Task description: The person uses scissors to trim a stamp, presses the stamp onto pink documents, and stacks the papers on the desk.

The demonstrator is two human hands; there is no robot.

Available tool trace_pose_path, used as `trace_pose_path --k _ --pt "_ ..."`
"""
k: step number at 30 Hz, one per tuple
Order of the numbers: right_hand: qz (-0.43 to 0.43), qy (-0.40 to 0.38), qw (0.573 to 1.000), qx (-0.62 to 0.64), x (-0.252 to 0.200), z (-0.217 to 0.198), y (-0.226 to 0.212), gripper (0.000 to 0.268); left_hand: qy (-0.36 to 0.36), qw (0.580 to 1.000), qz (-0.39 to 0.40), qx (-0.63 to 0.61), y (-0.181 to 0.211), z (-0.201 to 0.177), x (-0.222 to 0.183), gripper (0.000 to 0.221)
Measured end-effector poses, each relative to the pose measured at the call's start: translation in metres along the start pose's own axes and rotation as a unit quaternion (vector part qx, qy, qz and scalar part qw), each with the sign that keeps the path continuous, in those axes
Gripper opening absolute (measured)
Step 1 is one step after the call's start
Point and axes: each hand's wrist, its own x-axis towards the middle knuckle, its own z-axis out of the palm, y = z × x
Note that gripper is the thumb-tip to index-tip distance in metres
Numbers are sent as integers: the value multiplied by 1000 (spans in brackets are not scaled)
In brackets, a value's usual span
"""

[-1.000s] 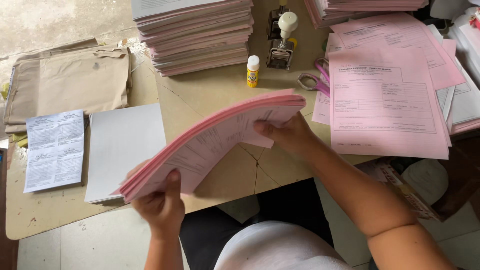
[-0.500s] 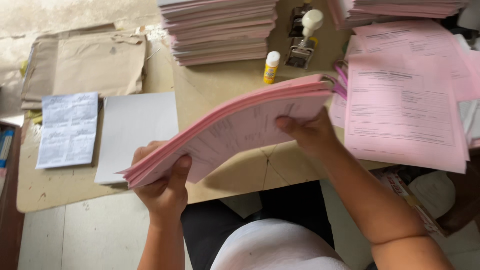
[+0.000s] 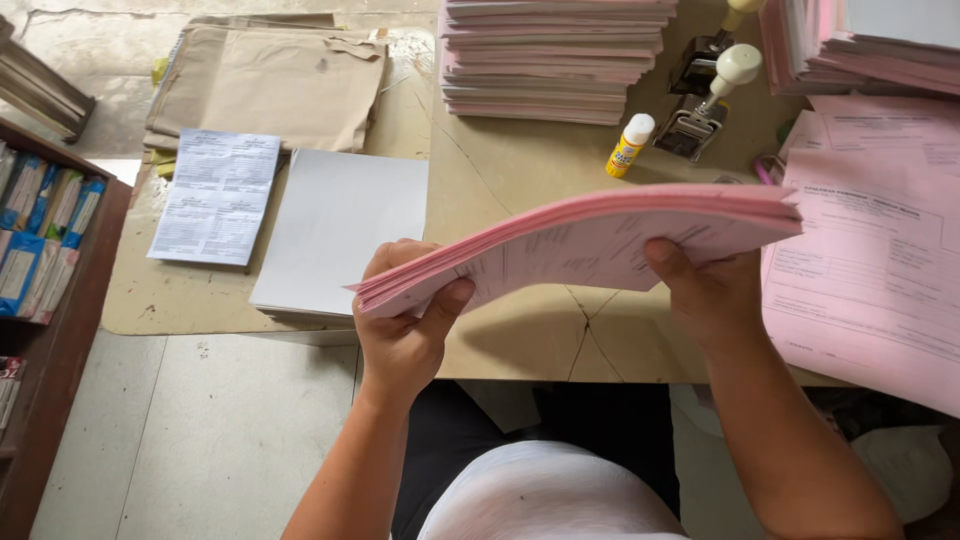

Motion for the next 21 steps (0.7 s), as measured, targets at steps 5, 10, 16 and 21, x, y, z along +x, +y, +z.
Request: trace_pose_path --k 5,10,16,21 --pt "-50 7 997 -62 12 27 -59 51 10 1000 18 6 -2 -1 -9 53" --pt "-114 40 984 -133 4 49 -77 53 -1 994 101 50 -16 -4 -21 54" --pt "-164 42 975 -144 6 54 -76 56 7 967 200 161 -25 -2 -17 62" --pt "-182 51 967 -169 13 60 -85 38 12 963 207 171 -12 5 -12 46"
